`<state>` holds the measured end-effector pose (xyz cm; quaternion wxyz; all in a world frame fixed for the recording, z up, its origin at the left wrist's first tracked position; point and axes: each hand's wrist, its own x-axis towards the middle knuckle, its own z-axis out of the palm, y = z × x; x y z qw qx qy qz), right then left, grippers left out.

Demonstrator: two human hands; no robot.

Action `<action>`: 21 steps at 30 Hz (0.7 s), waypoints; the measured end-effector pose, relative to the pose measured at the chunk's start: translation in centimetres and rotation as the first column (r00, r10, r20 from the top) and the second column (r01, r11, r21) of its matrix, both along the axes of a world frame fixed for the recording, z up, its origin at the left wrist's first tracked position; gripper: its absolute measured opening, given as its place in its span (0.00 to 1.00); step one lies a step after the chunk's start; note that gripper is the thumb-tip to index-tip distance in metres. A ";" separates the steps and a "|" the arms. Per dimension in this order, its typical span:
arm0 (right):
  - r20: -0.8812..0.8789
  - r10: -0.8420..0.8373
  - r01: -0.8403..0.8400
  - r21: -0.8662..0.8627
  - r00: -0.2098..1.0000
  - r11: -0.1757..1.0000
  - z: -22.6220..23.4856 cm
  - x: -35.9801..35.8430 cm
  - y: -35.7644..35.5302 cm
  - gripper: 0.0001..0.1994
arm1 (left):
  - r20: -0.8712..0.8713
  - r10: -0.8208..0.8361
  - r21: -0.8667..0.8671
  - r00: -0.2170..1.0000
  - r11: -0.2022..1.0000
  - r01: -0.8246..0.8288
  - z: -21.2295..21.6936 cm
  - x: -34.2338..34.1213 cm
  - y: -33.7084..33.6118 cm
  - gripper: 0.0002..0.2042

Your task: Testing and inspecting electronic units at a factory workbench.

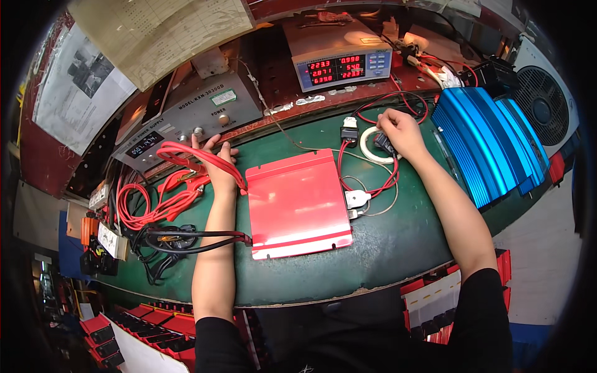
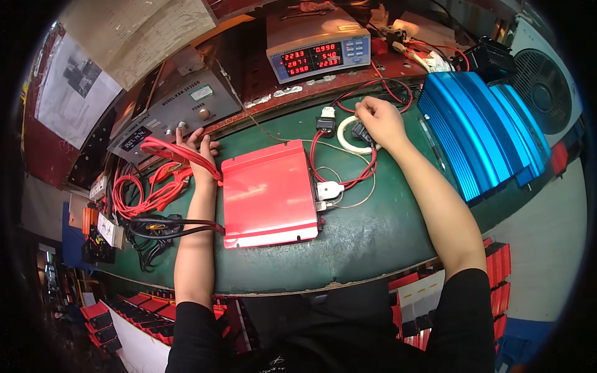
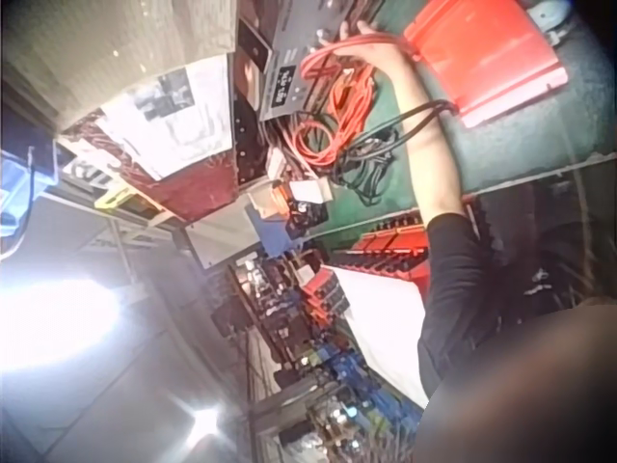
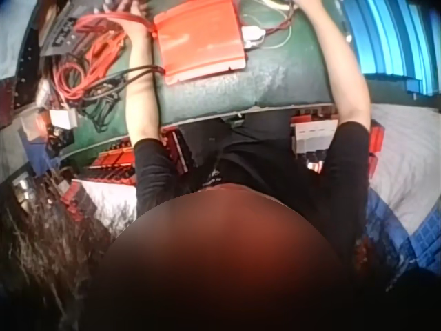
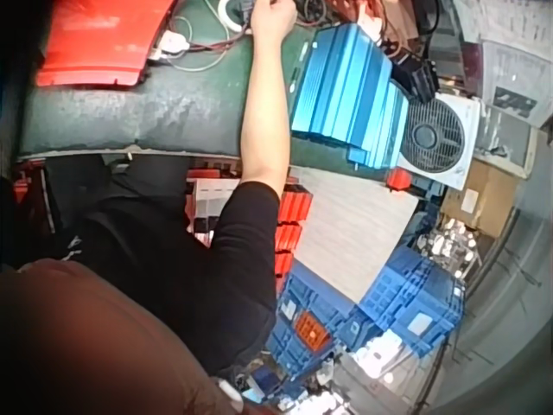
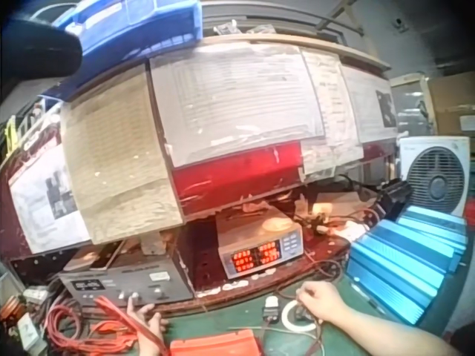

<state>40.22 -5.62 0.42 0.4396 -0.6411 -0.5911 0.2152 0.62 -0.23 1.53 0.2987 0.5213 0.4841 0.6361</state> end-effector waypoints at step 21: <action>0.003 0.013 -0.013 0.039 1.000 0.999 -0.5 0.1 0.2 0.15 | 0.010 -0.022 -0.012 1.000 1.000 0.022 -0.3 -0.2 0.2 0.38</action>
